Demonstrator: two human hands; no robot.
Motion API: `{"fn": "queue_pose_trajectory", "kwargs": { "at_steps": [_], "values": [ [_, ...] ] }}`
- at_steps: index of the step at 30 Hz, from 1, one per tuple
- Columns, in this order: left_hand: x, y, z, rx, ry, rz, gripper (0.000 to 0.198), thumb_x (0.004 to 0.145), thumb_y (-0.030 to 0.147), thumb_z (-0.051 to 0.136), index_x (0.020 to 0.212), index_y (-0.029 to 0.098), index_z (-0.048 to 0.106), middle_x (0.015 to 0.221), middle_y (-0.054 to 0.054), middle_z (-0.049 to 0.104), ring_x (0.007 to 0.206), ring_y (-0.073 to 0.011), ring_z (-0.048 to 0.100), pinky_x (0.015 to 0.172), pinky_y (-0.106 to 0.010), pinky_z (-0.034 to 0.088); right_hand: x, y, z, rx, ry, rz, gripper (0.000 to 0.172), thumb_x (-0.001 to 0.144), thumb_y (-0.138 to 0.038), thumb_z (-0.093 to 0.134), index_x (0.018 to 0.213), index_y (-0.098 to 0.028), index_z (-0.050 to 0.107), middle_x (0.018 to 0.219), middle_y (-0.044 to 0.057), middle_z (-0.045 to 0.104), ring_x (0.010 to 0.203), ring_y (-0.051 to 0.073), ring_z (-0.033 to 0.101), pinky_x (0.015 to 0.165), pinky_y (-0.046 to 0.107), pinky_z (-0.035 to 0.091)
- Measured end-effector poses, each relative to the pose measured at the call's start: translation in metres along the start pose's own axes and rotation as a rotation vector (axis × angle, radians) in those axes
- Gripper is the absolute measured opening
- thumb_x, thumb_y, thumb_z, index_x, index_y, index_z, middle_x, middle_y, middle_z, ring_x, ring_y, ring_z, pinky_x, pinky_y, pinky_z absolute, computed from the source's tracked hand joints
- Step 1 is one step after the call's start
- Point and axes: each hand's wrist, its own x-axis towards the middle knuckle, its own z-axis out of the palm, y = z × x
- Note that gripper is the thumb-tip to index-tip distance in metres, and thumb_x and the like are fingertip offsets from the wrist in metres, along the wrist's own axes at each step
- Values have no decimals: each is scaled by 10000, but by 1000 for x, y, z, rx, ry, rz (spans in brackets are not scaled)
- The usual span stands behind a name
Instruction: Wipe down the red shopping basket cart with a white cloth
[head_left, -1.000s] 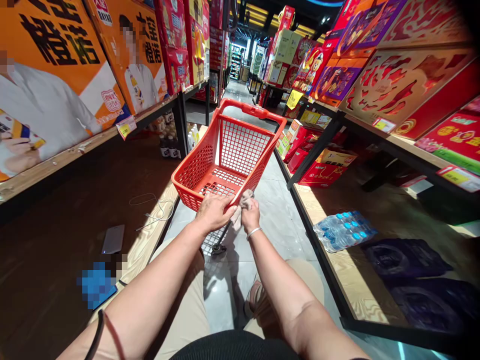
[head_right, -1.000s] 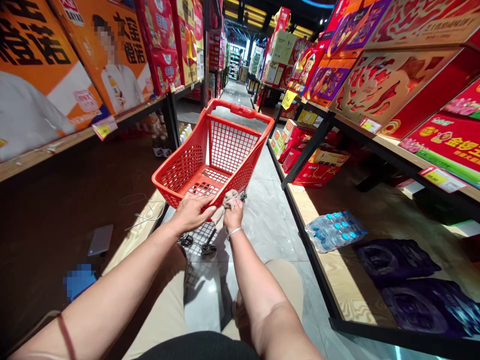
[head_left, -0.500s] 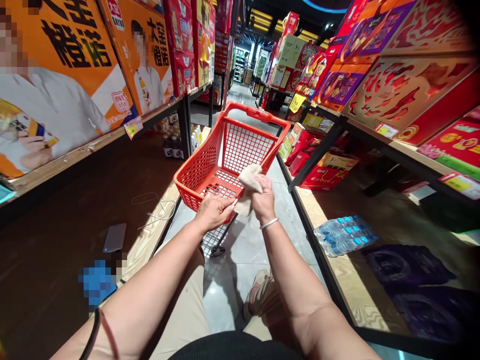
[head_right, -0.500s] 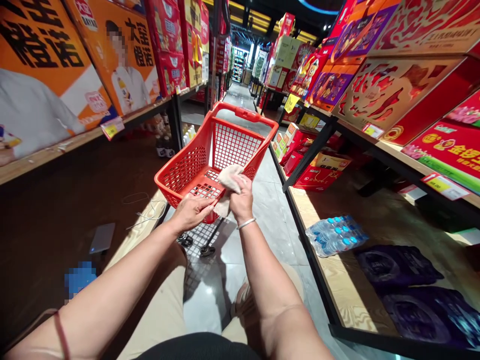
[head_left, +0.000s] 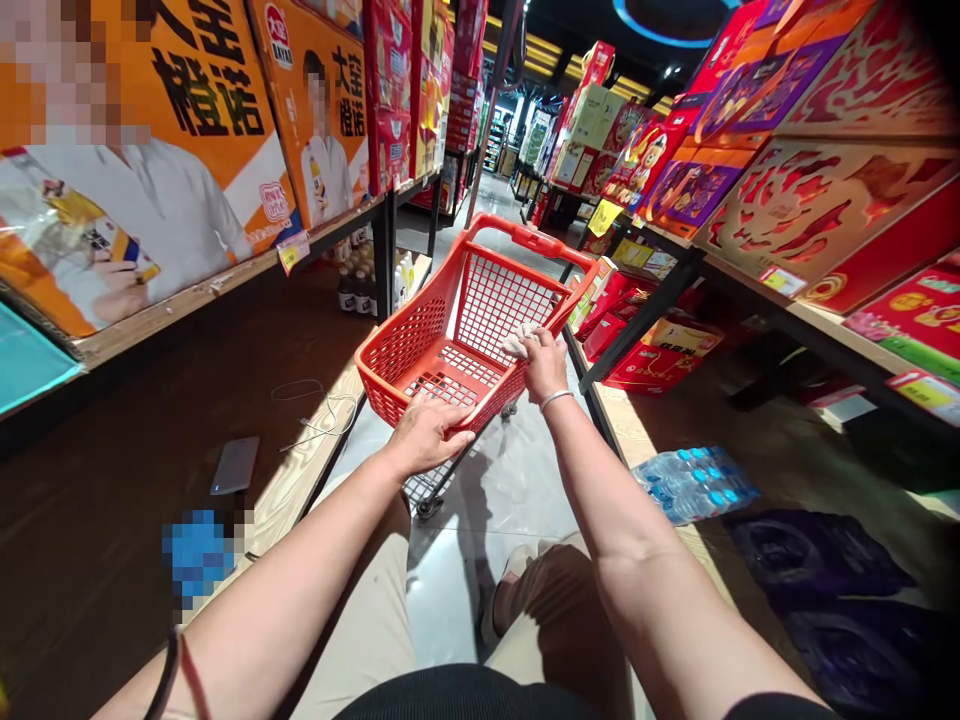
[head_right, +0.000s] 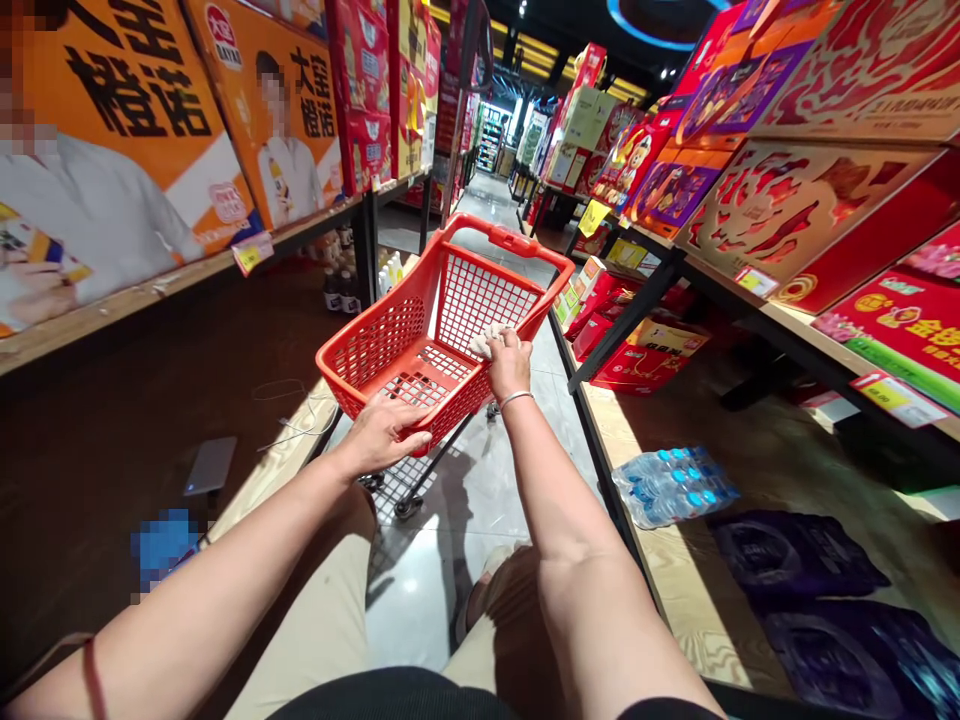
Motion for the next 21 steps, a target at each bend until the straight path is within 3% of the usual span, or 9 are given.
{"fn": "queue_pose_trajectory", "kwargs": {
  "at_steps": [2, 5, 8, 10, 12, 16, 18, 21],
  "values": [
    [-1, -1, 1, 7, 11, 2, 368, 936, 411, 596, 1253, 264, 713, 1072, -59, 791, 1005, -268, 699, 942, -455, 400, -7, -10, 1, -79, -52, -11, 334, 844, -22, 511, 1018, -120, 780, 1264, 103, 600, 1013, 155, 453, 927, 370, 347],
    [-3, -5, 2, 25, 35, 8, 361, 912, 407, 627, 1221, 245, 719, 1004, -68, 783, 938, -262, 687, 916, -447, 408, -52, -43, 7, -204, -173, -96, 338, 839, -19, 554, 1022, -190, 781, 1255, 102, 605, 926, 185, 438, 853, 367, 378],
    [-3, -8, 5, 59, 55, 25, 214, 878, 358, 644, 1006, 220, 748, 915, -69, 757, 885, -252, 665, 883, -430, 413, -99, -76, 10, -339, -291, -222, 341, 890, -71, 536, 1117, -219, 743, 1262, 90, 597, 904, 206, 428, 803, 355, 383],
    [-4, -9, 6, 73, 54, 36, 167, 891, 330, 612, 890, 210, 729, 883, -72, 741, 882, -250, 656, 865, -424, 412, -109, -86, 8, -385, -337, -252, 333, 919, -107, 533, 1166, -231, 720, 1267, 76, 592, 911, 211, 430, 794, 350, 386],
    [-3, -9, 7, 60, 49, 48, 198, 922, 336, 581, 954, 209, 729, 936, -77, 752, 918, -255, 659, 878, -432, 407, -97, -81, 3, -412, -372, -239, 320, 928, -134, 558, 1175, -251, 723, 1288, 68, 588, 926, 217, 438, 793, 347, 389],
    [0, -5, 10, 44, 40, 62, 347, 962, 327, 542, 1273, 238, 668, 1100, -72, 766, 1027, -271, 661, 952, -471, 384, -38, -50, -11, -454, -346, -101, 318, 956, -144, 538, 1174, -252, 742, 1341, 76, 575, 988, 229, 451, 824, 354, 395],
    [3, -1, 13, 60, 25, 63, 400, 959, 278, 524, 1344, 237, 626, 1130, -74, 760, 1037, -272, 659, 956, -476, 390, -17, -42, -15, -510, -328, -42, 337, 989, -158, 476, 1187, -231, 737, 1372, 85, 560, 1027, 236, 454, 852, 356, 400],
    [8, 7, 19, 93, 19, 76, 428, 929, 212, 525, 1349, 194, 606, 1155, -103, 744, 1063, -274, 657, 954, -471, 417, -16, -51, -13, -635, -417, -79, 328, 1010, -220, 447, 1142, -205, 747, 1299, 108, 595, 1054, 254, 463, 892, 365, 406]
  ]
}}
